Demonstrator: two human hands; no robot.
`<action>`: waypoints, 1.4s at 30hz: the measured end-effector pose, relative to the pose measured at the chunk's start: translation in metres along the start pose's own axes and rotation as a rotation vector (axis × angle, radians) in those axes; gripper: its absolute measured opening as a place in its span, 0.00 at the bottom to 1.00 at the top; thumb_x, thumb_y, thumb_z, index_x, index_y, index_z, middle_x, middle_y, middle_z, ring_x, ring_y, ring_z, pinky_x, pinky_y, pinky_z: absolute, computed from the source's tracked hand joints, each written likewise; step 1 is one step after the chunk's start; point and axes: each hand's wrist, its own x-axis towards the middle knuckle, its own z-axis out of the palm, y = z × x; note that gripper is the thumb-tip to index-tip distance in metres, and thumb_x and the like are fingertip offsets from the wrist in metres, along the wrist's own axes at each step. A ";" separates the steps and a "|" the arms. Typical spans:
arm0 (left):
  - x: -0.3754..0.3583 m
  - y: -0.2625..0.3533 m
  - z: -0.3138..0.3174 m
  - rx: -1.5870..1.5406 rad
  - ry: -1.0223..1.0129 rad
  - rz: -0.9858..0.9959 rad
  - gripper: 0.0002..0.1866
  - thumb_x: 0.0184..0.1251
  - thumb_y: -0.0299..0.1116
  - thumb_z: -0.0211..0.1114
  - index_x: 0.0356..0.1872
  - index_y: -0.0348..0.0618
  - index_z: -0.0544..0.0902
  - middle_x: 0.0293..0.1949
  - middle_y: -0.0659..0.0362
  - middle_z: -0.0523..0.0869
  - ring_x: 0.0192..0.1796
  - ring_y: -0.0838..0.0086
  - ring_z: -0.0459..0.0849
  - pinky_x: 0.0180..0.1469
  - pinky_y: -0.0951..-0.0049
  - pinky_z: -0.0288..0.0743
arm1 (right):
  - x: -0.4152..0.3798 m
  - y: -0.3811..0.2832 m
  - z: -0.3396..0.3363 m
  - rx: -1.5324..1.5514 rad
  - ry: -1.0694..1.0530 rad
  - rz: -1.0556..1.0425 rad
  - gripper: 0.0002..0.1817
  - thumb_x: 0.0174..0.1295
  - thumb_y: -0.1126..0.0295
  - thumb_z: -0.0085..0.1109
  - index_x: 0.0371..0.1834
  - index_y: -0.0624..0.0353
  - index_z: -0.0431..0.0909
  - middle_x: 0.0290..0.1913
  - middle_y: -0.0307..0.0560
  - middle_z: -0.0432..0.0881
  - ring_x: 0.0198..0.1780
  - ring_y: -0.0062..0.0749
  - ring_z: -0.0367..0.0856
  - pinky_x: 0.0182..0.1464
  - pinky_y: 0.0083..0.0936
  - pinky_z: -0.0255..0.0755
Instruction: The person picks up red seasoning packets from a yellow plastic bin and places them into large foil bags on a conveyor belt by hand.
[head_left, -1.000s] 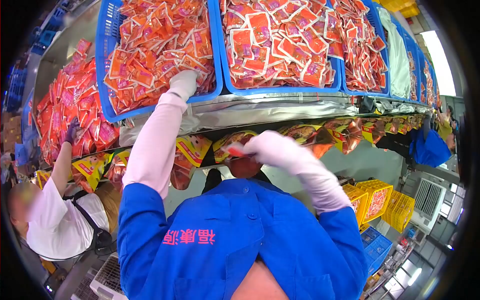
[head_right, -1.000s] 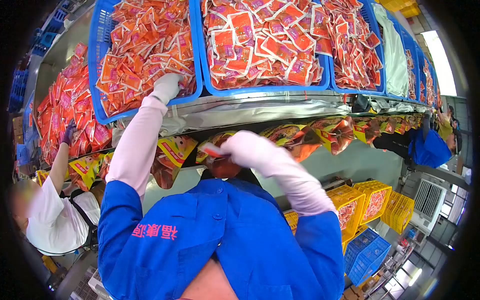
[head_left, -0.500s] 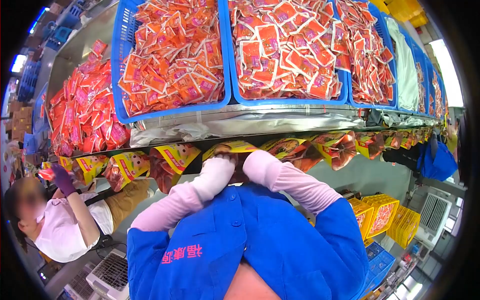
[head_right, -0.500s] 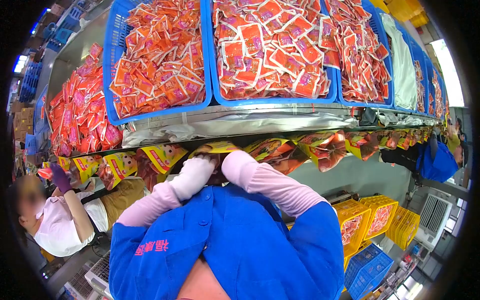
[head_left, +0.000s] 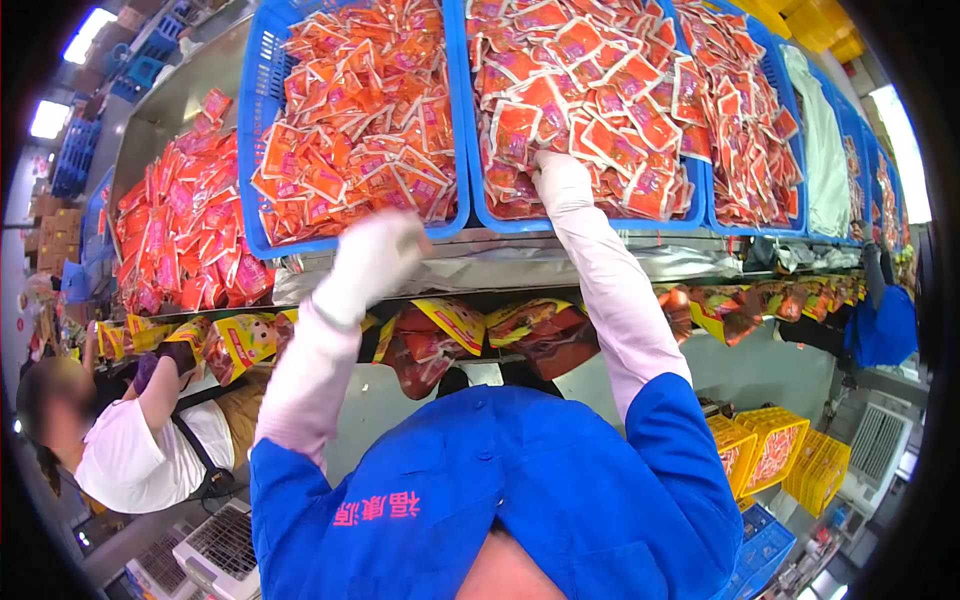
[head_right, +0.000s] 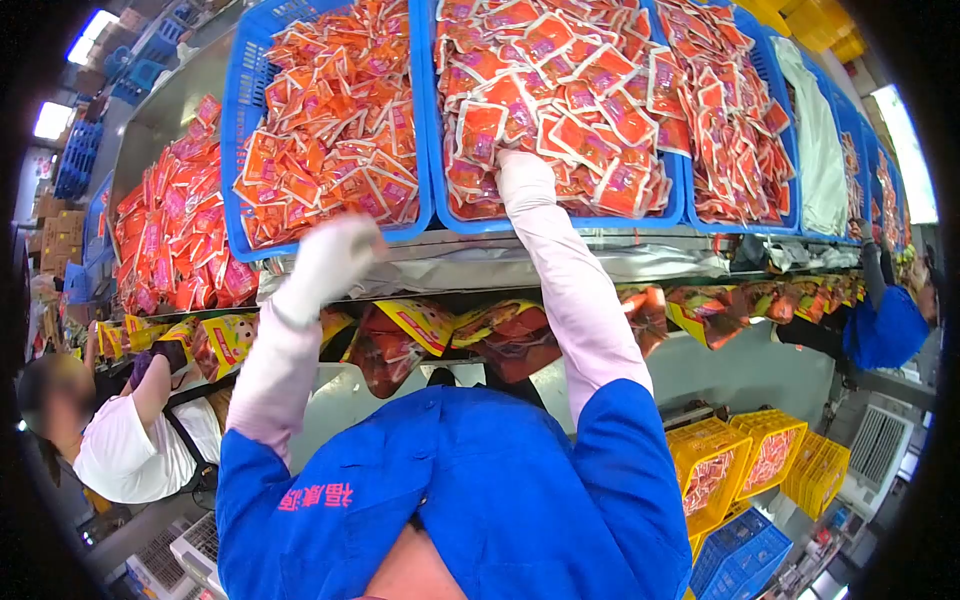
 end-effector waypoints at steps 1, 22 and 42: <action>0.027 -0.021 0.006 0.091 0.080 -0.131 0.09 0.64 0.37 0.65 0.40 0.45 0.84 0.39 0.50 0.86 0.48 0.54 0.86 0.48 0.57 0.80 | -0.007 0.004 -0.009 -0.012 0.003 0.010 0.12 0.58 0.62 0.69 0.33 0.59 0.82 0.33 0.53 0.86 0.38 0.43 0.87 0.44 0.38 0.78; -0.113 0.029 0.019 -0.702 -0.176 0.230 0.14 0.53 0.15 0.63 0.41 0.41 0.85 0.40 0.56 0.88 0.42 0.66 0.86 0.47 0.71 0.79 | -0.198 -0.133 0.014 0.264 -1.164 -0.109 0.22 0.64 0.47 0.56 0.36 0.55 0.87 0.33 0.52 0.87 0.34 0.46 0.84 0.41 0.36 0.77; -0.064 0.019 0.094 0.262 -0.924 -0.033 0.19 0.68 0.49 0.57 0.47 0.49 0.88 0.41 0.52 0.90 0.44 0.52 0.88 0.46 0.53 0.82 | -0.027 -0.072 -0.069 0.044 -0.278 -0.237 0.16 0.61 0.64 0.61 0.51 0.54 0.83 0.40 0.53 0.85 0.46 0.50 0.84 0.53 0.44 0.79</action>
